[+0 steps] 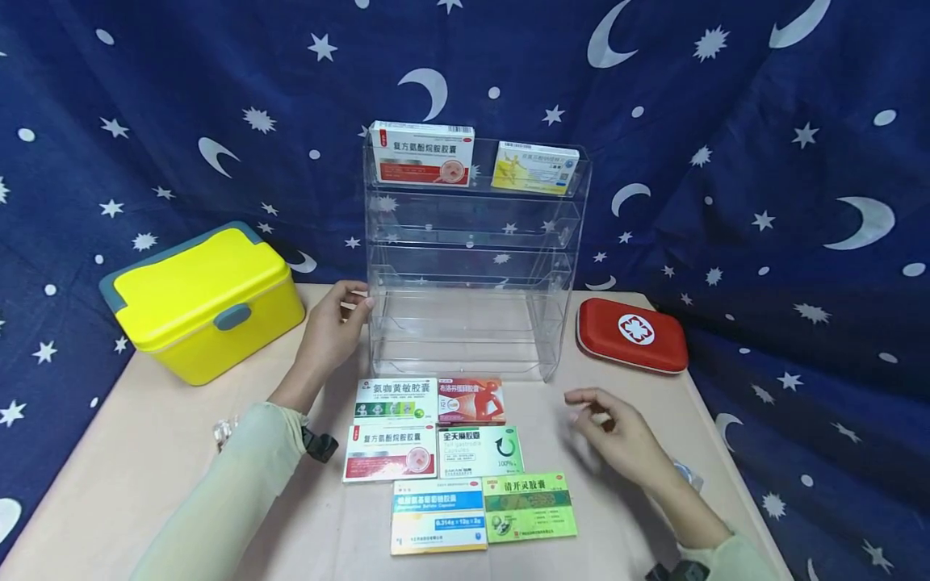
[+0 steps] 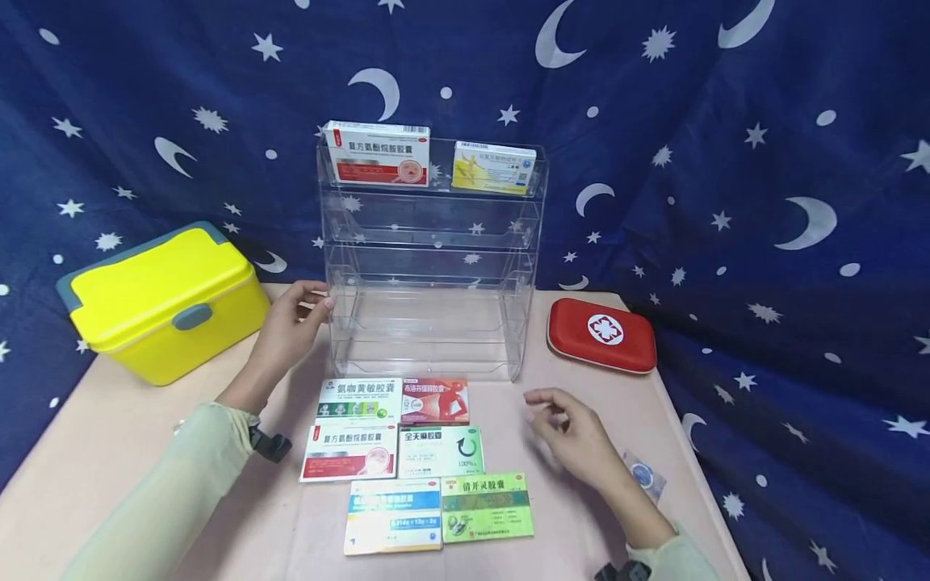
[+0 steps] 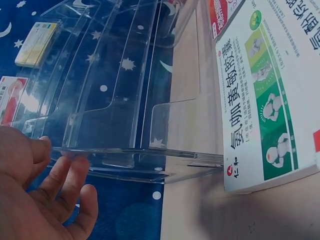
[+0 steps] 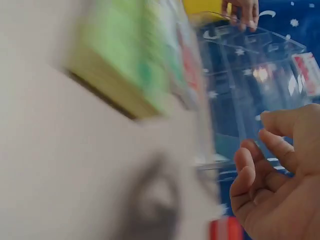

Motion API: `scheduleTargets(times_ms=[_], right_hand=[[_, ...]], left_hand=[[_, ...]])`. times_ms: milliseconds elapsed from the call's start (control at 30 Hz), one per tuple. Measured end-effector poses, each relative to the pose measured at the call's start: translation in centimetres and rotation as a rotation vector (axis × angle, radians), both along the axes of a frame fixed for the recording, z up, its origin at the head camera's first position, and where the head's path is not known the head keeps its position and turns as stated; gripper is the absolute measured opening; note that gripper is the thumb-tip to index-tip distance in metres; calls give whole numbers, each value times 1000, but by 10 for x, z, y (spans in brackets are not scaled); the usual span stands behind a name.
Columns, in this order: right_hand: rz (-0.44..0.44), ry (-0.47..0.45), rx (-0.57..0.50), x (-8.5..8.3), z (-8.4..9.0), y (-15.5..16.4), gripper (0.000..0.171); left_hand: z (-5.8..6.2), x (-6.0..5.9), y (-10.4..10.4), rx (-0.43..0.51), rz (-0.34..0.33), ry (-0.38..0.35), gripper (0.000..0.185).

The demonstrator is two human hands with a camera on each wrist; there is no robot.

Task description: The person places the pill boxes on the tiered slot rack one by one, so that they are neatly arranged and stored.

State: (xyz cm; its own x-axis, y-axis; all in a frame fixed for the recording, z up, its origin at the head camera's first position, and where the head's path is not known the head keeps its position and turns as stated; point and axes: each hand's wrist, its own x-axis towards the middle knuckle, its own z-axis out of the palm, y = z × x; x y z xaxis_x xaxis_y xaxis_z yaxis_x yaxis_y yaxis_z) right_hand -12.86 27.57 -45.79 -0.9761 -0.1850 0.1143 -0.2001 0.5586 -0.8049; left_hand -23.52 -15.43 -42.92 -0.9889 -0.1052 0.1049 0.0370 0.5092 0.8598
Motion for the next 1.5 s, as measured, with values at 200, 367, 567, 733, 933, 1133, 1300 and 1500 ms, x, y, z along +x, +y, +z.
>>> scheduleTargets(times_ms=[200,367,567,733,933,1133,1300,1500], right_hand=[[-186,-248,39,59,-39,-5,33],[-238,-293,147,80,-48,-12,46],[-207,-295,165,86,-53,-10,57],[-163,-285,142,85,-58,-9,59],[-149,-266,125,84,-59,-10,59],[-156,-281,103,84,-57,-11,57],[-178,-305,38,85,-56,-10,60],[-198,-318,-87,85,-57,-7,58]], left_hand=[[1,1,-2,-5,-3,26,35],[1,2,-2,-6,-3,40,35],[0,1,0,4,-19,42,35],[0,1,0,5,-13,27,35],[0,1,1,1,-9,16,35],[0,2,0,-5,-9,22,36],[-1,2,0,-11,-3,17,36],[-1,3,1,-12,-3,17,36]])
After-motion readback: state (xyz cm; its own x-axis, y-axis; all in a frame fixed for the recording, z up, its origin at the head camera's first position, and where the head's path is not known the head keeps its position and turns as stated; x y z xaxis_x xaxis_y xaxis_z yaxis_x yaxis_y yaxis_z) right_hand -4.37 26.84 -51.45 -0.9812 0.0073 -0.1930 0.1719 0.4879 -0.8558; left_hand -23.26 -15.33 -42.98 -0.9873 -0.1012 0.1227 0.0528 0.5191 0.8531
